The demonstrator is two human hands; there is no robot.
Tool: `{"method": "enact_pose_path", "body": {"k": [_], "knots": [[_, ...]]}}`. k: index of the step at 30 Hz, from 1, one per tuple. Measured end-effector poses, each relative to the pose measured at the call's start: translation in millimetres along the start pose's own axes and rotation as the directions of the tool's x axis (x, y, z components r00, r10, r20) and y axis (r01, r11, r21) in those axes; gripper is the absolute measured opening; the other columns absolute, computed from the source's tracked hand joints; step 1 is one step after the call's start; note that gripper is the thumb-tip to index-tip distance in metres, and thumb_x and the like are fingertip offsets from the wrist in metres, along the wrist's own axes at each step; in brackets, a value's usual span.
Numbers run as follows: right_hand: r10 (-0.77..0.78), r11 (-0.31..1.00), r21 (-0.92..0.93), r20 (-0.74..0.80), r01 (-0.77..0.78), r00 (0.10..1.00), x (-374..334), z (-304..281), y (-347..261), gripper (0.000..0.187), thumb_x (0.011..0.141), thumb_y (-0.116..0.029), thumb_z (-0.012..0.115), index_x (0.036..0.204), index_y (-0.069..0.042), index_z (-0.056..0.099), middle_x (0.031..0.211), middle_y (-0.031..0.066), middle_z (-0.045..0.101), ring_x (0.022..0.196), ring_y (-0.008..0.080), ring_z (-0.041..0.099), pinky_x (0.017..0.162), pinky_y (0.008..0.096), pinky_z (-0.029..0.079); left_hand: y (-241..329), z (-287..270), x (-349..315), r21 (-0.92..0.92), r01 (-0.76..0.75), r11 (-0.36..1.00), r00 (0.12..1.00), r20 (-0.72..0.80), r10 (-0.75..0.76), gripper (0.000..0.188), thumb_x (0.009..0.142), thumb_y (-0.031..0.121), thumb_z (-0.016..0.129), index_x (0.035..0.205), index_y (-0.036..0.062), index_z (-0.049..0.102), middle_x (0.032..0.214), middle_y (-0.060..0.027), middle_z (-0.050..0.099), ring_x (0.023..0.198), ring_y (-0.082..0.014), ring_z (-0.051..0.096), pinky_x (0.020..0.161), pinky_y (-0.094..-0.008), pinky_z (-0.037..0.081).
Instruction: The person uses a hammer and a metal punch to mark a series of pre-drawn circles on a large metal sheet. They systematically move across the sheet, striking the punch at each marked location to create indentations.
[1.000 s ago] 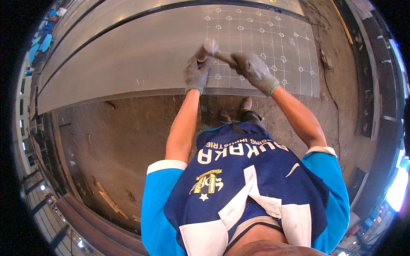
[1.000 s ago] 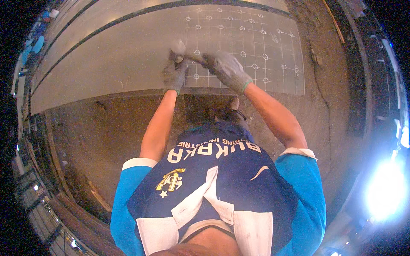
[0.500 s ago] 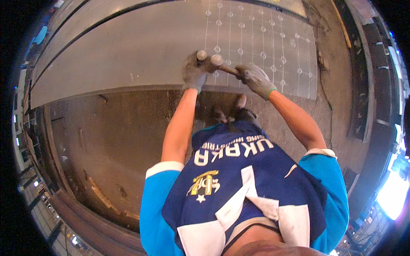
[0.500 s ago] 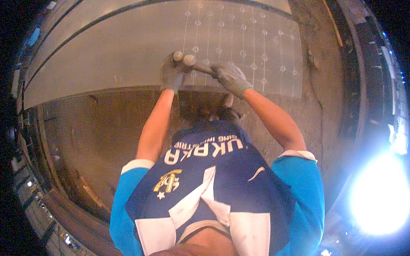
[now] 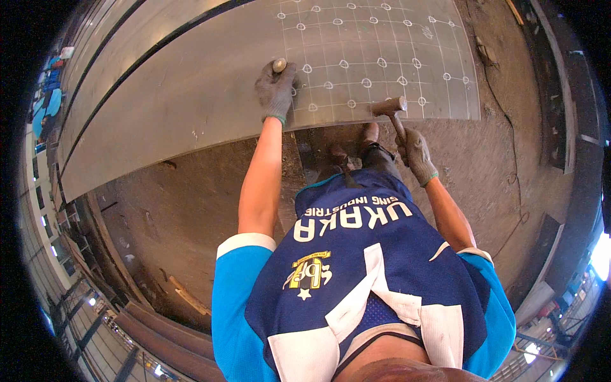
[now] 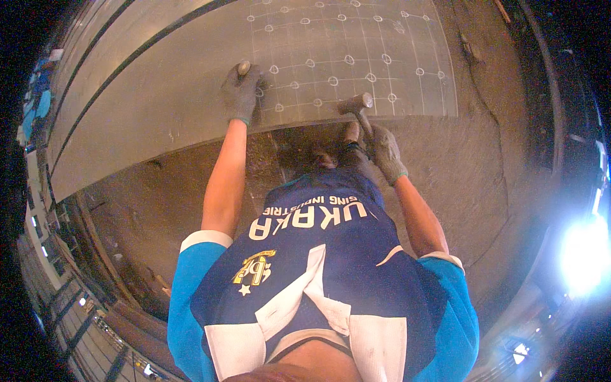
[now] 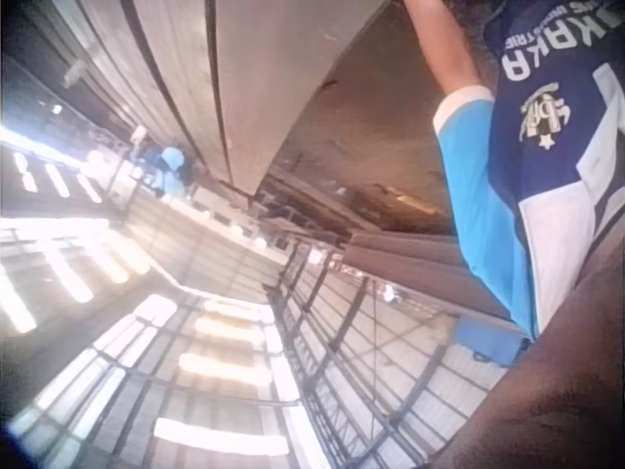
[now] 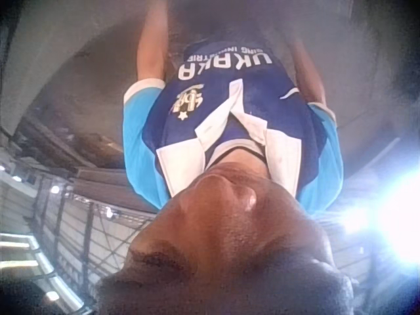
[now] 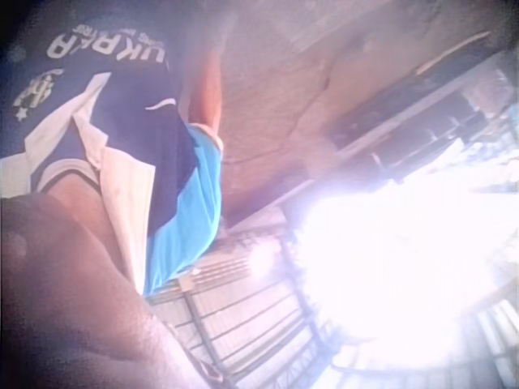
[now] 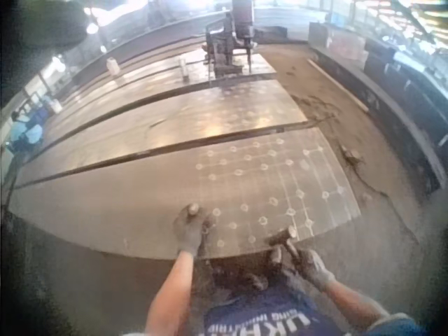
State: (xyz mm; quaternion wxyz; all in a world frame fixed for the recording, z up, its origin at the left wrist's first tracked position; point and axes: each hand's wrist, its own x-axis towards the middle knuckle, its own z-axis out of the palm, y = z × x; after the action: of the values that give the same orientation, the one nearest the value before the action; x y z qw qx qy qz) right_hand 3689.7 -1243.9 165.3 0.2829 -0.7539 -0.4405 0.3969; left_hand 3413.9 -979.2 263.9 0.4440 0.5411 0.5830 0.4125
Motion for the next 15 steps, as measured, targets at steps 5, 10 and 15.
{"method": "enact_pose_path", "body": {"k": [5, 10, 15], "knots": [[-0.098, 0.994, 0.037, -0.070, 0.101, 0.993, -4, 18, 16, 0.038, 0.106, -0.040, 0.046, 0.087, -0.010, 0.059, 0.063, -0.0017, 0.049, 0.045, 0.0104, 0.043, 0.042, 0.0305, 0.032, -33, 16, 30, 0.002, -0.065, 0.998, 0.995, 0.082, 0.065, 0.022, 0.091, 0.016, 0.081, 0.107, 0.0018, 0.073, 0.090, -0.0025, 0.074, 0.077, -0.0092, 0.066, 0.070, -0.0289, 0.055], [-0.134, 0.990, 0.036, -0.125, 0.139, 0.983, -8, 24, 17, 0.032, 0.105, -0.032, 0.051, 0.088, -0.007, 0.060, 0.065, -0.0002, 0.052, 0.047, 0.0120, 0.047, 0.043, 0.0316, 0.034, -38, 28, 36, -0.131, 0.024, 0.991, 0.992, 0.128, -0.007, 0.025, 0.091, 0.016, 0.082, 0.109, 0.0012, 0.073, 0.091, -0.0028, 0.075, 0.079, -0.0092, 0.067, 0.071, -0.0283, 0.056], [-0.018, 1.000, 0.003, -0.089, 0.018, 0.996, -7, 13, -5, 0.031, 0.104, -0.030, 0.053, 0.083, -0.007, 0.059, 0.064, 0.0001, 0.052, 0.047, 0.0128, 0.047, 0.043, 0.0326, 0.034, -57, 23, 52, -0.013, -0.015, 1.000, 0.980, 0.197, 0.017, 0.025, 0.092, 0.016, 0.082, 0.109, 0.0012, 0.073, 0.092, -0.0030, 0.075, 0.081, -0.0091, 0.068, 0.071, -0.0279, 0.056]]}}
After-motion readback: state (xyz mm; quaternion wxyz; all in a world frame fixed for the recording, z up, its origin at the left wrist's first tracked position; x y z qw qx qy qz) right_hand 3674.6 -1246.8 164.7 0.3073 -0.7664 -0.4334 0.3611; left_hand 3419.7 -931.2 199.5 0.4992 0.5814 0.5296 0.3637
